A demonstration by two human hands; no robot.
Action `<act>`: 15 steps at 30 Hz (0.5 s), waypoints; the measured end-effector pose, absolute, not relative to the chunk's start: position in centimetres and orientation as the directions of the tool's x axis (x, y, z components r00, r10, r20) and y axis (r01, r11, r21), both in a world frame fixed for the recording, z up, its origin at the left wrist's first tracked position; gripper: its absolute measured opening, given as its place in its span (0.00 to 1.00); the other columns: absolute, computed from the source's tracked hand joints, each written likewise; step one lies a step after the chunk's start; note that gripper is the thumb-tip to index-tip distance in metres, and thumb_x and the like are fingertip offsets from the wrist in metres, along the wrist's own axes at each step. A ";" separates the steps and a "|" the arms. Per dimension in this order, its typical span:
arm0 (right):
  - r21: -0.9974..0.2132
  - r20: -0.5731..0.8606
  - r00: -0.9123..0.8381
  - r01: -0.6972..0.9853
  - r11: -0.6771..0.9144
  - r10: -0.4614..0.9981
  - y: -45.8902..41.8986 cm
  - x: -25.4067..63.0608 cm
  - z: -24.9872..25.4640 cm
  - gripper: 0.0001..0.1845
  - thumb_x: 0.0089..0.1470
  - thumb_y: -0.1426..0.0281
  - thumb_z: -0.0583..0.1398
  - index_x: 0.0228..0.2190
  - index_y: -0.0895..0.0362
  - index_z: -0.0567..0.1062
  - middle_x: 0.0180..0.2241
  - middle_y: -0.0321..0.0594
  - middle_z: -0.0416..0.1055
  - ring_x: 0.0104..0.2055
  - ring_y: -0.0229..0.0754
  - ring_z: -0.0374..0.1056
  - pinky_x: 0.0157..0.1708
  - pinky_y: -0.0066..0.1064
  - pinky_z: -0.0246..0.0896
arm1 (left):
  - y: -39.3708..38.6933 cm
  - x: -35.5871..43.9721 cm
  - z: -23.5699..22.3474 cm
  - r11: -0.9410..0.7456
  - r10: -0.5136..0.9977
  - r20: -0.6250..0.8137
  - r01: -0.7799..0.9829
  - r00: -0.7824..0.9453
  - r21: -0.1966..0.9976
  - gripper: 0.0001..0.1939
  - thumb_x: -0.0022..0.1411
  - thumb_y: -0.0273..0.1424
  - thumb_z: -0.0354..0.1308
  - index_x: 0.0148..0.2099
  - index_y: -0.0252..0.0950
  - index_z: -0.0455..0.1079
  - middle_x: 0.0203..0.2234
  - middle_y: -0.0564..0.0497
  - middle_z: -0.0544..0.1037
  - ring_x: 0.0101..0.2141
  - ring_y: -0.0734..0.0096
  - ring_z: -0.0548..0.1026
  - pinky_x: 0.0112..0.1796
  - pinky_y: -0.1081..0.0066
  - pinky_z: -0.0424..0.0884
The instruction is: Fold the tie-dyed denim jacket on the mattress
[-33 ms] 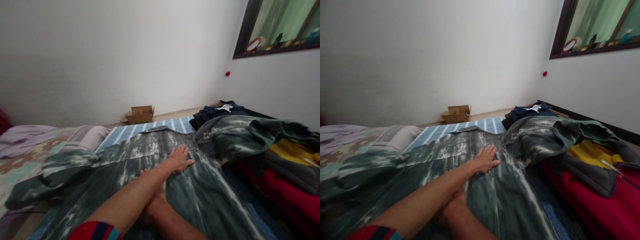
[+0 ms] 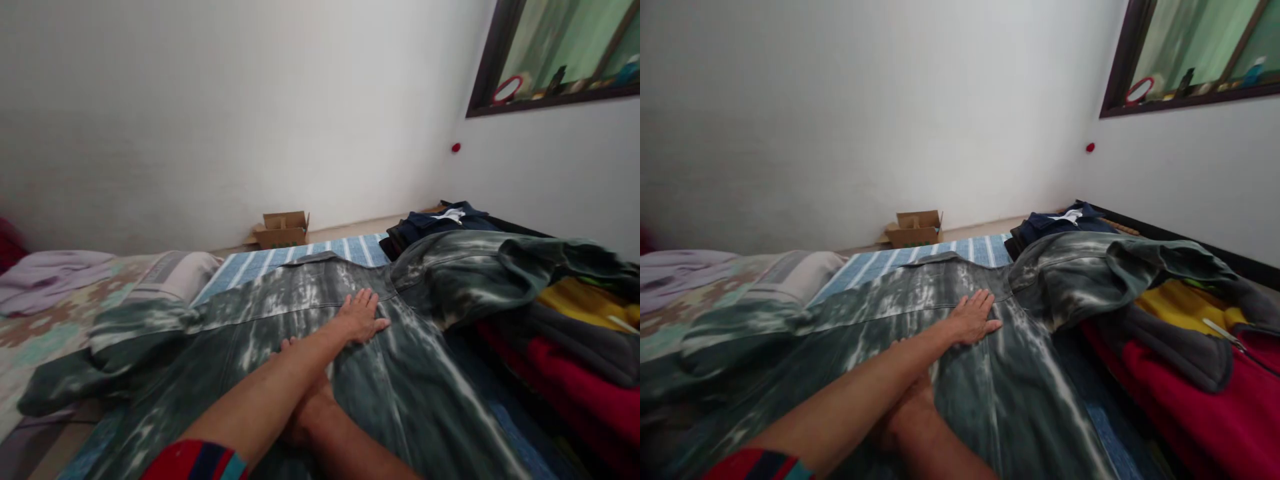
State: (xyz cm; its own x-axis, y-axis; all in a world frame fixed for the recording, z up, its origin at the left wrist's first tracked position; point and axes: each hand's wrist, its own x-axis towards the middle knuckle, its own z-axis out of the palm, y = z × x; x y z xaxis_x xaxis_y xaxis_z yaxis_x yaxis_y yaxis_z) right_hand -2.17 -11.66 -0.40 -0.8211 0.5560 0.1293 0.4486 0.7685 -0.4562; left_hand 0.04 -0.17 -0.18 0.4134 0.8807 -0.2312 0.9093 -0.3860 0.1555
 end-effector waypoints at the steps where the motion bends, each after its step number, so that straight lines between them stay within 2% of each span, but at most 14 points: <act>1: -0.470 0.140 -0.823 0.434 0.769 0.550 -11.7 -2.1 -0.5 0.33 0.53 0.65 0.57 0.59 0.47 0.57 0.61 0.36 0.56 0.60 0.55 0.53 0.60 0.49 0.44 | -0.2 0.1 -0.2 -0.382 0.879 -0.244 0.911 0.410 0.153 0.39 0.63 0.53 0.37 0.67 0.34 0.42 0.66 0.42 0.39 0.65 0.57 0.37 0.60 0.49 0.40; 5: -0.432 0.207 -0.822 0.410 0.803 0.531 -11.5 -2.3 -1.2 0.32 0.53 0.68 0.56 0.59 0.52 0.58 0.62 0.42 0.55 0.62 0.55 0.50 0.61 0.52 0.38 | -0.2 -0.3 2.2 -0.362 0.878 -0.255 0.911 0.404 0.197 0.38 0.63 0.53 0.37 0.67 0.35 0.45 0.66 0.42 0.42 0.64 0.56 0.39 0.59 0.48 0.43; 7: -0.405 0.239 -0.796 0.438 0.802 0.556 -11.5 -2.3 -1.3 0.30 0.55 0.67 0.55 0.59 0.54 0.59 0.62 0.45 0.53 0.63 0.57 0.47 0.60 0.55 0.36 | -0.6 -1.5 4.2 -0.330 0.918 -0.140 0.911 0.371 0.248 0.33 0.64 0.51 0.37 0.64 0.36 0.51 0.65 0.42 0.49 0.64 0.57 0.45 0.59 0.52 0.49; 10: -0.444 0.252 -0.739 0.485 0.753 0.625 -11.6 -2.1 -1.1 0.29 0.58 0.63 0.52 0.60 0.55 0.57 0.62 0.47 0.53 0.64 0.57 0.43 0.59 0.57 0.36 | -2.3 -4.7 6.7 -0.248 0.969 0.083 0.920 0.234 0.305 0.25 0.67 0.44 0.36 0.54 0.35 0.63 0.59 0.43 0.62 0.60 0.61 0.57 0.56 0.62 0.56; 13: -0.507 0.234 -0.705 0.499 0.703 0.669 -11.4 -1.7 -0.6 0.27 0.59 0.59 0.51 0.57 0.55 0.60 0.60 0.47 0.57 0.61 0.53 0.49 0.58 0.53 0.40 | -5.1 -8.3 7.2 -0.125 0.966 0.259 0.909 0.019 0.398 0.21 0.67 0.38 0.37 0.46 0.35 0.67 0.49 0.45 0.72 0.52 0.65 0.67 0.52 0.68 0.61; 15: -0.527 0.236 -0.682 0.509 0.681 0.692 -10.9 -1.4 -0.2 0.22 0.60 0.60 0.50 0.53 0.53 0.65 0.55 0.45 0.62 0.57 0.49 0.56 0.56 0.47 0.47 | -7.0 -10.2 6.4 -0.030 0.949 0.293 0.892 -0.117 0.452 0.18 0.67 0.36 0.38 0.41 0.36 0.68 0.41 0.48 0.75 0.45 0.67 0.72 0.47 0.70 0.66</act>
